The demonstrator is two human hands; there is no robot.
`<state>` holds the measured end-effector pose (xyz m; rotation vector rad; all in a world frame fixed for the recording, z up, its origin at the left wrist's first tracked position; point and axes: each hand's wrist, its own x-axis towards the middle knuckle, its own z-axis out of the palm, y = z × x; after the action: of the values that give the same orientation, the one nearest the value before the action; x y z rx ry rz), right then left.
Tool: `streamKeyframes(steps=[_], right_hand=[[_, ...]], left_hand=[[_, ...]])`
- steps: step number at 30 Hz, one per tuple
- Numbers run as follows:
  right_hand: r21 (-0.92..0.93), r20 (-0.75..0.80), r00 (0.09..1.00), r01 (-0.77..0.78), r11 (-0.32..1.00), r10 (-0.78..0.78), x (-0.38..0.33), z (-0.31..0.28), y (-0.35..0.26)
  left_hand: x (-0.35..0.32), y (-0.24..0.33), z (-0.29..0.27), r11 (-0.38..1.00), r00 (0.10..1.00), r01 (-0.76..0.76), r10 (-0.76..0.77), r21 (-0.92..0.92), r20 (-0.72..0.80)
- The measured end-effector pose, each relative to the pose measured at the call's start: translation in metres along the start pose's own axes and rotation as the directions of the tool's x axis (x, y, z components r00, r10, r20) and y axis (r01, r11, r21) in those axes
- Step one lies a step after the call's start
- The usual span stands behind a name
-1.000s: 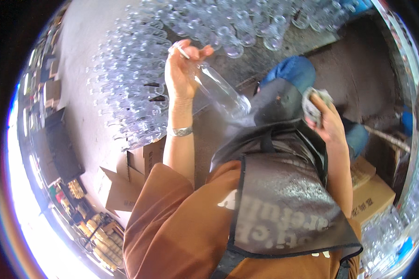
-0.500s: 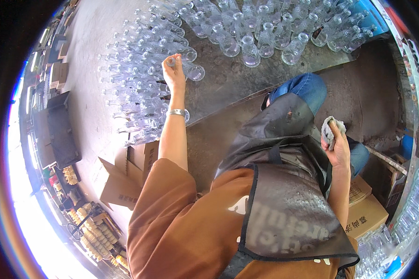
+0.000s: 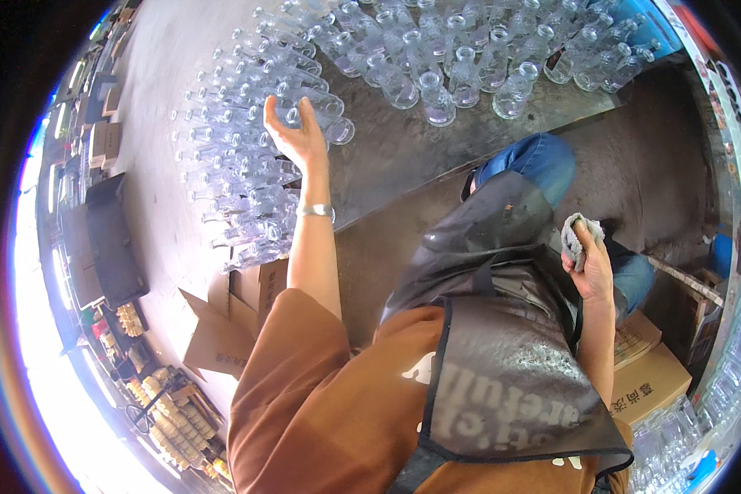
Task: The person repeatedly picks up clear plastic bottles from a table, wipes each bottle with a cloth, and places it back on the table. The action is performed one at a time in a repetitive manner.
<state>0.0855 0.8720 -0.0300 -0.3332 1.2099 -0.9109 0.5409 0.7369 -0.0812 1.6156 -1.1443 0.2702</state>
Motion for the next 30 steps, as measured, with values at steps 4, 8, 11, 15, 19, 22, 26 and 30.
streamKeyframes(steps=[4, 8, 11, 15, 19, 22, 26, 30], right_hand=[[0.001, -0.041, 0.999, -0.029, 1.000, 0.029, 0.001, -0.002, 0.001], [-0.034, -0.054, 0.998, 0.007, 0.999, -0.009, -0.005, -0.007, -0.001], [-0.030, -0.032, 0.999, 0.010, 1.000, -0.011, -0.010, -0.014, 0.001], [0.004, -0.045, 0.999, -0.009, 1.000, 0.009, -0.020, -0.022, 0.007], [0.031, -0.067, 0.996, 0.063, 0.998, -0.060, -0.027, -0.023, 0.003], [0.029, -0.005, 0.992, 0.126, 0.992, -0.126, -0.024, -0.011, -0.005], [-0.034, 0.150, 0.979, 0.141, 0.989, -0.135, -0.016, 0.019, -0.019], [-0.071, 0.294, 0.947, 0.154, 0.985, -0.127, -0.022, 0.054, -0.031]], left_hand=[[-0.024, 0.048, 0.043, 0.998, 0.935, 0.025, -0.003, -0.059, 0.354], [-0.039, 0.055, 0.106, 0.953, 0.886, 0.303, -0.278, -0.010, 0.371], [-0.041, 0.043, 0.123, 0.909, 0.850, 0.416, -0.377, -0.030, 0.367], [-0.025, 0.045, 0.092, 0.821, 0.907, 0.415, -0.340, -0.392, 0.247], [0.013, 0.067, 0.003, 0.517, 0.844, 0.526, -0.223, -0.675, 0.488], [0.029, 0.097, -0.029, 0.002, 0.602, 0.794, -0.144, -0.608, 0.785], [-0.023, 0.158, -0.023, -0.296, 0.426, 0.868, 0.030, -0.399, 0.904], [-0.066, 0.207, -0.007, -0.482, 0.298, 0.869, 0.327, -0.113, 0.897]])
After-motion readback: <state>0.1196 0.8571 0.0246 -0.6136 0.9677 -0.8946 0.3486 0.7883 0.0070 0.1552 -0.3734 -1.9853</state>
